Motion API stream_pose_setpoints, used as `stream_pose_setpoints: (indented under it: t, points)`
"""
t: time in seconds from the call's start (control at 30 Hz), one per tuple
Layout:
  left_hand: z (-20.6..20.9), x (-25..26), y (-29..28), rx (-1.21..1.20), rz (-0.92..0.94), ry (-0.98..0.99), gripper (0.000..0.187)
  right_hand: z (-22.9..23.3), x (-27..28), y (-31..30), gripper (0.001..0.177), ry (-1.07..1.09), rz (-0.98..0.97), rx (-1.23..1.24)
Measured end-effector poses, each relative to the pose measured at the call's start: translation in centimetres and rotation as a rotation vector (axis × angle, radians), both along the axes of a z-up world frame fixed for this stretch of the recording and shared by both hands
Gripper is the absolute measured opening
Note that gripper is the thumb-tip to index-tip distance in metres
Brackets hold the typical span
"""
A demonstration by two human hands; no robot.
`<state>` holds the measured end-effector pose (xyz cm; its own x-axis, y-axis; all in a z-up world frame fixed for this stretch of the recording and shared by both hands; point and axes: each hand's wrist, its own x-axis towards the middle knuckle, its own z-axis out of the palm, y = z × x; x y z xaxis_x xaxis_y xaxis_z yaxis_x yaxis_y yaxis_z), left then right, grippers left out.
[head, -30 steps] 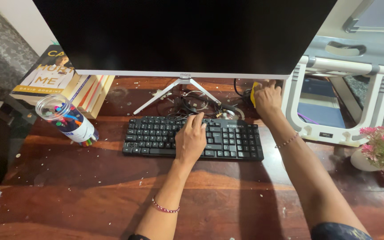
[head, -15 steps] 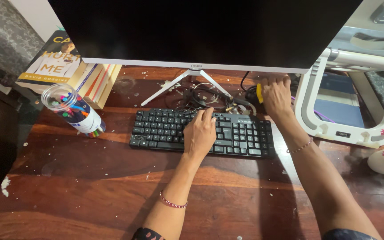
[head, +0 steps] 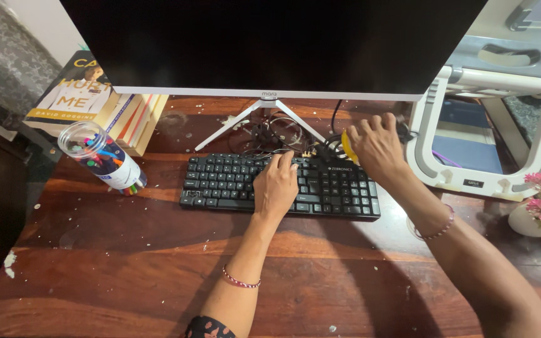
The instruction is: The person wipes a keyboard, monitor, and desk surface using a cloth. They then open a drawer and remove several items including a box of whiteboard marker refills, pens, a mouse, a notebook, and a folder, placing them on the desk.
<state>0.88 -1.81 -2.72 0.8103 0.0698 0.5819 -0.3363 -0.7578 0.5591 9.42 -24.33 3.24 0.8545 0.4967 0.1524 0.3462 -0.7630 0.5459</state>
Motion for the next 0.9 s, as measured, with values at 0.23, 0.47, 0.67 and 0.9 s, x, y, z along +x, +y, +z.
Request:
stream_pose_setpoints:
  t: [0.23,0.47,0.67,0.9]
  points:
    - [0.3,-0.5,-0.1,-0.057,-0.027,-0.056,0.025,1.1,-1.0,-2.1,0.059,0.333,-0.203,0.409]
    - [-1.5,-1.0,-2.5,-0.460,-0.255,0.124,0.030,0.6,-2.5,-2.0,0.046,0.757,-0.380,1.381]
    - [-3.8,-0.7,-4.8,-1.095,-0.533,0.332,0.064,-3.3,-4.9,-1.3,0.030,0.972,-0.220,1.882]
    - [-2.5,-1.9,-4.9,-1.146,-0.632,0.468,0.049,-2.0,-7.4,-1.4,0.034,0.642,-0.056,1.645]
